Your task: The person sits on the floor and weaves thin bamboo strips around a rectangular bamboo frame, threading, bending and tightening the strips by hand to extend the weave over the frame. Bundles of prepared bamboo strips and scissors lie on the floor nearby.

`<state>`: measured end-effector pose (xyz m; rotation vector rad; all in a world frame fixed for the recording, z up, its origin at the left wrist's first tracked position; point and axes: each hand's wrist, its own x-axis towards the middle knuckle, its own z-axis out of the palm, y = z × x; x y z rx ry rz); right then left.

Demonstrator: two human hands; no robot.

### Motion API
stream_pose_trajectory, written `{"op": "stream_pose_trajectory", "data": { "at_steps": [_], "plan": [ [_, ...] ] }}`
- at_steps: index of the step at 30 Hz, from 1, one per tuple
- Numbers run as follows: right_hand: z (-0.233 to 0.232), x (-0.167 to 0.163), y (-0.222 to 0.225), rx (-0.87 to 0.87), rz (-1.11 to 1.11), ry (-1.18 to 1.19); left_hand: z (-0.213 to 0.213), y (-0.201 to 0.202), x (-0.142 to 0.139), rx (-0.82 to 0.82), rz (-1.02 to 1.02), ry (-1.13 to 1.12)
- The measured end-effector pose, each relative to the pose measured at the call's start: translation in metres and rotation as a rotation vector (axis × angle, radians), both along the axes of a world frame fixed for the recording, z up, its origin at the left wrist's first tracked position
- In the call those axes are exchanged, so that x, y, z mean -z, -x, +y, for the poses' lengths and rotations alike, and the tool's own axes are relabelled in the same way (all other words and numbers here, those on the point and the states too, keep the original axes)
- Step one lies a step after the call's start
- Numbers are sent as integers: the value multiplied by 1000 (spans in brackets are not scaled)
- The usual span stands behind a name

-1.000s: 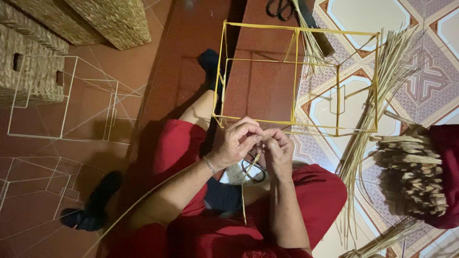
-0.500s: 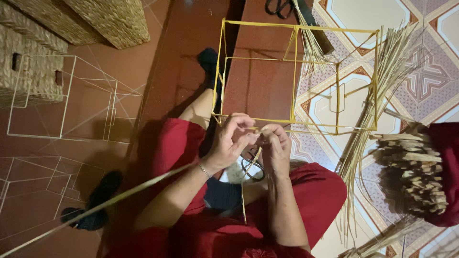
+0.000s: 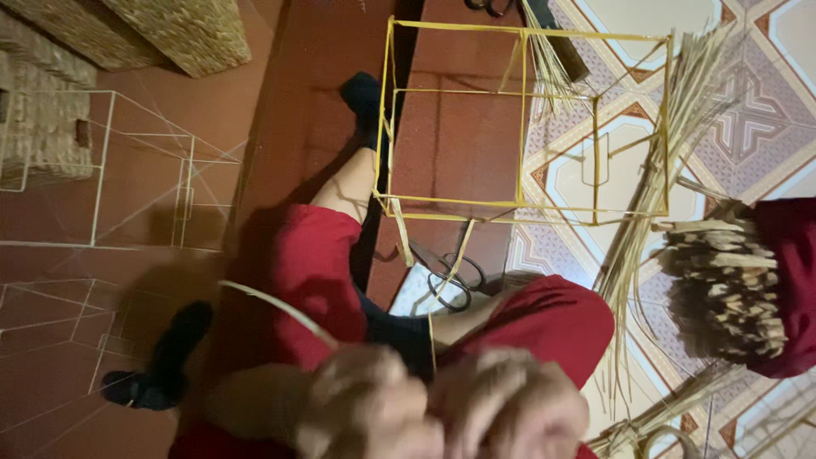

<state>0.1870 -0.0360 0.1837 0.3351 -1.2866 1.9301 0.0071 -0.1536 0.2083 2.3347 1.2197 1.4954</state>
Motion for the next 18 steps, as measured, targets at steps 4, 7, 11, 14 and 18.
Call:
{"op": "stream_pose_trajectory", "data": {
  "at_steps": [4, 7, 11, 14, 18],
  "plan": [
    [3, -13, 3, -143, 95, -13, -12, 2, -15, 84, 41, -34],
    [2, -16, 6, -174, 117, 0, -17, 2, -15, 117, 55, -51],
    [4, -16, 6, -191, 129, 21, -22, 0, -9, 144, 56, -63],
    [7, -14, 5, -192, 128, 30, -23, 0, -5, 144, 53, -53],
    [12, -14, 1, -169, 127, 48, -19, 10, -6, 55, -2, 29]
  ]
}}
